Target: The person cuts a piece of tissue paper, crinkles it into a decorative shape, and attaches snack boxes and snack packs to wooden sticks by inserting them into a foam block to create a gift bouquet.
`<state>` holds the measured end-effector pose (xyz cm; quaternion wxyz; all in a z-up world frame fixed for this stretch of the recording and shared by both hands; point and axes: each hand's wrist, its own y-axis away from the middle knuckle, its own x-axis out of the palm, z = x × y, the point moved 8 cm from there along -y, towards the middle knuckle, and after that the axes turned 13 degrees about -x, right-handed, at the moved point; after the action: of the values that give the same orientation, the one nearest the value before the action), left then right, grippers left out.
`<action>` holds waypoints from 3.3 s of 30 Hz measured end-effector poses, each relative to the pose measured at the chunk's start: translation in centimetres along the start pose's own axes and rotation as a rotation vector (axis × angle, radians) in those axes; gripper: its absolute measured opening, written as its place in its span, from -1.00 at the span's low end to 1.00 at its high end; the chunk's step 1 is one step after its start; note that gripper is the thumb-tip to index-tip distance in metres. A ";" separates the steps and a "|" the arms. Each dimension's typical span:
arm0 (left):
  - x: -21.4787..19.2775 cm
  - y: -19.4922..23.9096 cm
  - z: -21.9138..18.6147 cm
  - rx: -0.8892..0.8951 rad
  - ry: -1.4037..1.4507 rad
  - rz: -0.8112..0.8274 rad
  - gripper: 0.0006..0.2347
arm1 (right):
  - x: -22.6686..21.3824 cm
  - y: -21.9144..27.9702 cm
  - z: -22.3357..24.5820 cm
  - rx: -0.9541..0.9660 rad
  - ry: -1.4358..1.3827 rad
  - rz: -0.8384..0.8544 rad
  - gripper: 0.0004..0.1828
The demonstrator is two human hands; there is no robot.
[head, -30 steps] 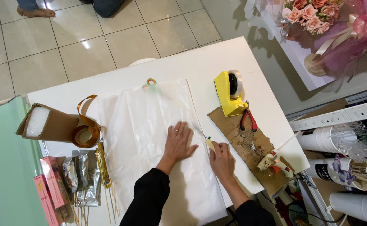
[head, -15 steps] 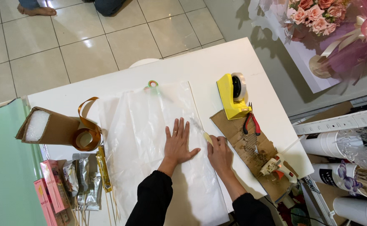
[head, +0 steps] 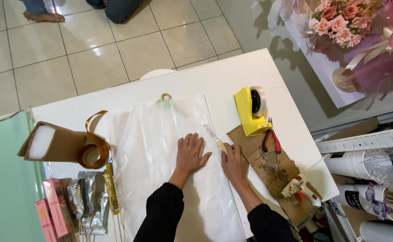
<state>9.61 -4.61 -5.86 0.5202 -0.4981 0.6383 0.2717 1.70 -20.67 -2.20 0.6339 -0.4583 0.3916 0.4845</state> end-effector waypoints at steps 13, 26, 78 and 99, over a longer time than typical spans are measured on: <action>-4.1 -1.1 -1.0 -0.153 -0.102 0.469 -0.10 | 0.6 -2.5 -0.1 0.035 -0.067 0.024 -0.70; -0.2 -4.7 2.1 -0.001 -0.089 -0.098 -0.46 | 1.2 -3.1 -0.3 0.010 0.028 -0.052 -0.69; -3.0 -6.0 2.1 -0.118 -0.115 0.423 -0.02 | -1.5 -12.5 0.8 -0.098 0.084 -0.081 -0.76; -3.2 -6.0 2.1 -0.128 -0.084 0.417 -0.01 | -2.6 -13.3 1.5 -0.122 0.172 -0.086 -0.78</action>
<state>15.84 -3.76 -2.52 0.4464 -0.3756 0.6867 0.4337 14.12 -21.37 3.29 0.5891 -0.5522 0.3943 0.4388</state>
